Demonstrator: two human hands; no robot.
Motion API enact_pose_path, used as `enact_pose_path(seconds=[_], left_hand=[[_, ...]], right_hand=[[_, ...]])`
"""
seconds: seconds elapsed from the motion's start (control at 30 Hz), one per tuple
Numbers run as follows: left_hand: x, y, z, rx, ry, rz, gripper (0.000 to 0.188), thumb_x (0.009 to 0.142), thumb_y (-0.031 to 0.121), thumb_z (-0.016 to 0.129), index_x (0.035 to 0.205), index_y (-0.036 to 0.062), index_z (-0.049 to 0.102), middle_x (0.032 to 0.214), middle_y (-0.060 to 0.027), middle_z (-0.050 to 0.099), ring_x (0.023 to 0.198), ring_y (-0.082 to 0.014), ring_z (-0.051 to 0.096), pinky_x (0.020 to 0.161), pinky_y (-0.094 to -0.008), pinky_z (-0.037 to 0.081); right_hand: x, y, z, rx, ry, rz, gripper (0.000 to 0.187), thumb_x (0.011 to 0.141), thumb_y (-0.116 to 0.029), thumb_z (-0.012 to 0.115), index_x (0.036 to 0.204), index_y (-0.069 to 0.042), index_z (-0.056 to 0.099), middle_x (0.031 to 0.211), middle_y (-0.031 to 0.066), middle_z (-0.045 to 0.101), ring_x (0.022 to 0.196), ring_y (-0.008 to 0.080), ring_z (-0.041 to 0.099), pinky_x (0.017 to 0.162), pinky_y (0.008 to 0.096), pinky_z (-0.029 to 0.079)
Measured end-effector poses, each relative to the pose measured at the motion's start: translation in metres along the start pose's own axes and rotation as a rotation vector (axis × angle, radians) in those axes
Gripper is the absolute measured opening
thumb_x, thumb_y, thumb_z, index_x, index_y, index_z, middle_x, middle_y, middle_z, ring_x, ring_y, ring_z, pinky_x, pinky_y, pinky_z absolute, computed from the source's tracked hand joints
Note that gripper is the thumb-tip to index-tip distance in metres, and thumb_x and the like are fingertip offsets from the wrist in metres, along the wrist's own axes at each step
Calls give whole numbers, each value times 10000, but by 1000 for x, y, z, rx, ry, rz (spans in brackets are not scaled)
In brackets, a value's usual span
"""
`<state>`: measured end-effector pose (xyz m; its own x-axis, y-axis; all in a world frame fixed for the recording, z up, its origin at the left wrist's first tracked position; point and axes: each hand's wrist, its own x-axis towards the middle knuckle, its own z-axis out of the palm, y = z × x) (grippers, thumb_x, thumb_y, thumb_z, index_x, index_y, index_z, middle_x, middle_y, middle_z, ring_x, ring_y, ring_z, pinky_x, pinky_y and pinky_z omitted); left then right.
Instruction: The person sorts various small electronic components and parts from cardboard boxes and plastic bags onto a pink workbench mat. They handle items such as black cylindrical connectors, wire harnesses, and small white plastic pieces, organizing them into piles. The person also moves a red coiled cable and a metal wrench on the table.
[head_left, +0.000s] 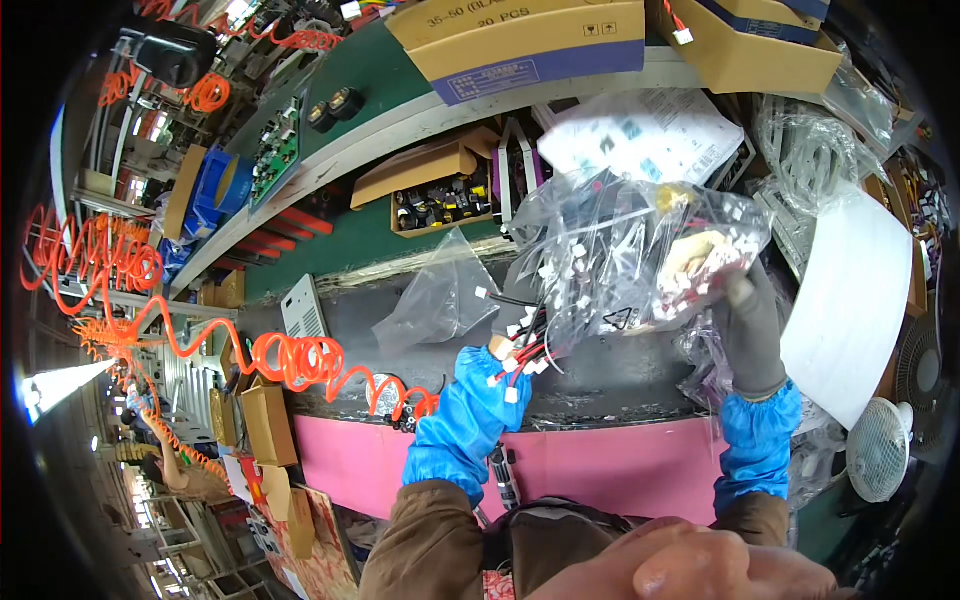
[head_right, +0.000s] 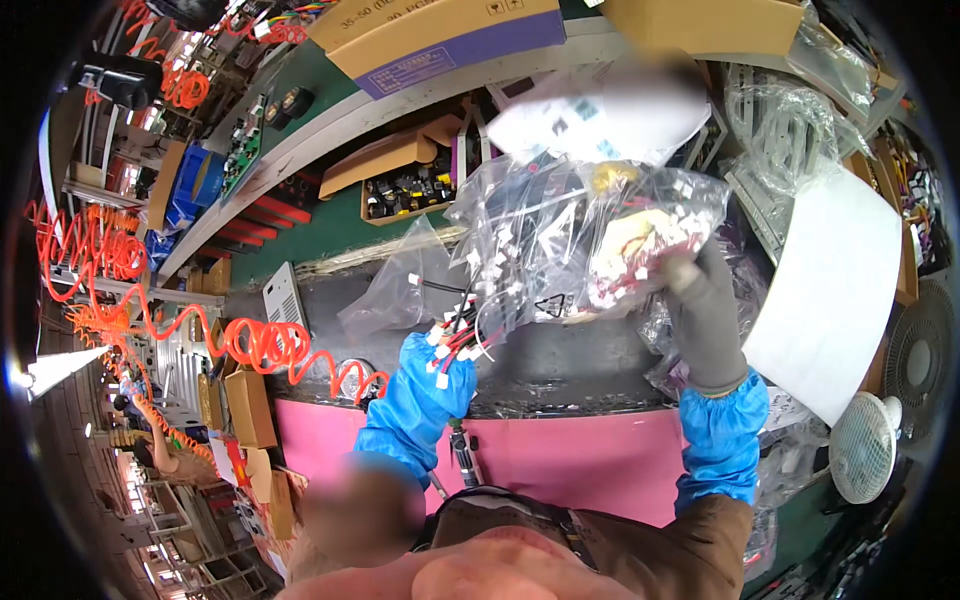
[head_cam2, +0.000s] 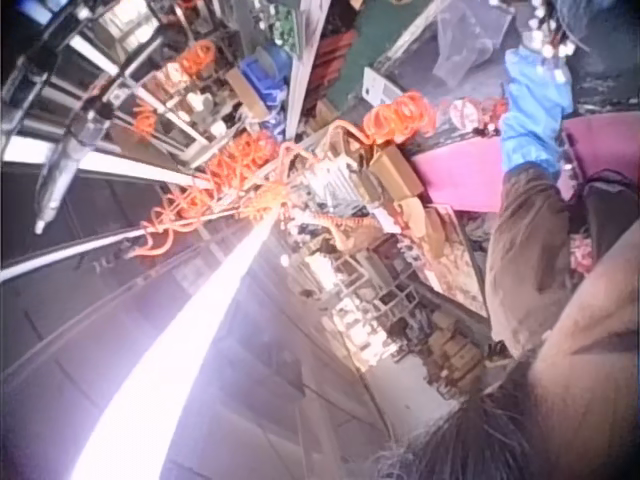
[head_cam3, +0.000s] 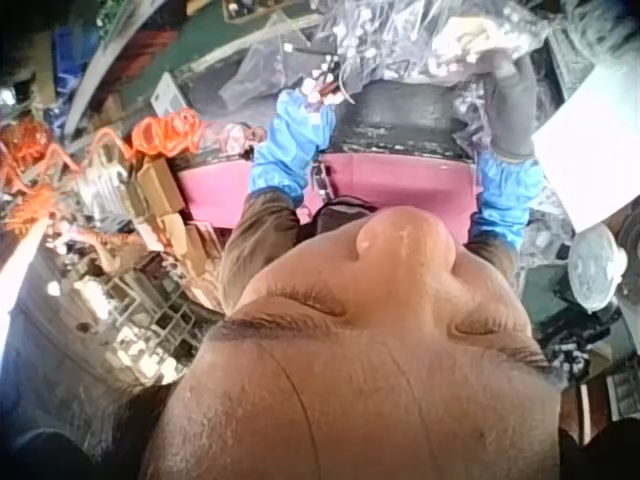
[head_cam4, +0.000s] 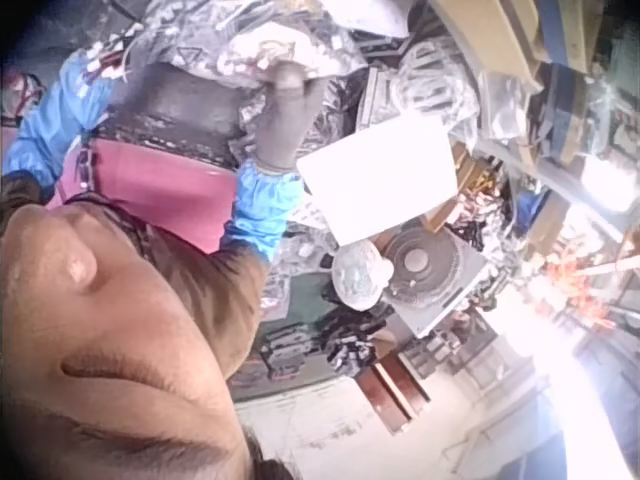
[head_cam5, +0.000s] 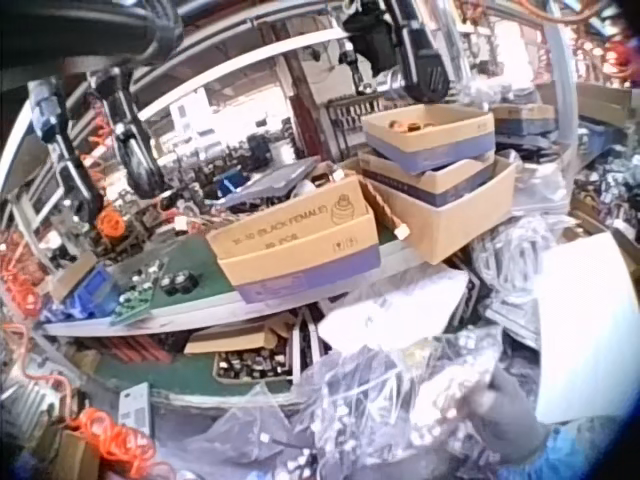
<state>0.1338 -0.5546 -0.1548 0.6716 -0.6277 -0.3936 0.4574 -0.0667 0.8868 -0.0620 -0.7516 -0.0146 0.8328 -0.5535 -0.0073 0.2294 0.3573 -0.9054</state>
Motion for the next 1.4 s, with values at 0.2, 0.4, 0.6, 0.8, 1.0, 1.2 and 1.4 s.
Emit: enact_pose_path(seconds=[0.2, 0.4, 0.6, 0.8, 1.0, 1.2, 1.4], left_hand=[[62, 17, 6, 22, 27, 62, 529, 740, 509, 762, 932, 39, 611, 897, -153, 658, 707, -281, 648, 601, -404, 530], [113, 28, 1, 32, 95, 122, 566, 731, 534, 768, 960, 36, 624, 906, -153, 659, 711, -284, 649, 604, -408, 531], [161, 46, -9, 149, 117, 85, 605, 722, 559, 774, 987, 33, 637, 914, -152, 660, 715, -286, 651, 608, -412, 532], [157, 55, -27, 283, 90, -16, 644, 713, 584, 780, 1015, 30, 650, 923, -151, 661, 720, -289, 653, 611, -415, 533], [119, 147, 44, 58, -171, 125, 685, 704, 609, 786, 1043, 27, 663, 931, -151, 662, 724, -291, 654, 615, -419, 534], [153, 154, 51, 613, -22, 223, 463, 752, 385, 805, 902, -46, 723, 792, -93, 709, 651, -162, 650, 619, -294, 497], [141, 129, 49, -25, 17, 205, 174, 838, 145, 717, 852, -28, 702, 666, -103, 661, 568, -188, 625, 511, -335, 495]], right_hand=[[116, 0, -34, -572, -47, -79, 345, 909, -260, 637, 1123, 6, 584, 946, 40, 622, 771, 98, 563, 675, 237, 468], [183, 13, -26, -585, -1, -240, 399, 876, -282, 676, 1132, 15, 600, 801, 38, 600, 574, 84, 535, 496, 245, 427], [268, 17, -75, -952, -49, -326, 264, 874, -241, 674, 992, -8, 640, 872, 39, 588, 644, 90, 551, 477, 248, 425], [262, 44, -66, -1010, 128, -269, 507, 867, -422, 674, 1159, -10, 629, 940, 151, 644, 878, 271, 622, 762, 368, 475], [237, 51, -58, -1179, 127, -256, 733, 881, -659, 523, 1307, -63, 557, 1195, 252, 632, 1135, 415, 585, 966, 429, 439], [226, 31, -52, -983, 158, -66, 629, 938, -542, 516, 1236, 8, 580, 1082, 203, 667, 1012, 293, 627, 899, 356, 471], [136, 67, -106, -763, 567, -365, 558, 868, -329, 696, 1290, 14, 566, 1109, 155, 663, 1010, 197, 637, 852, 279, 500]])
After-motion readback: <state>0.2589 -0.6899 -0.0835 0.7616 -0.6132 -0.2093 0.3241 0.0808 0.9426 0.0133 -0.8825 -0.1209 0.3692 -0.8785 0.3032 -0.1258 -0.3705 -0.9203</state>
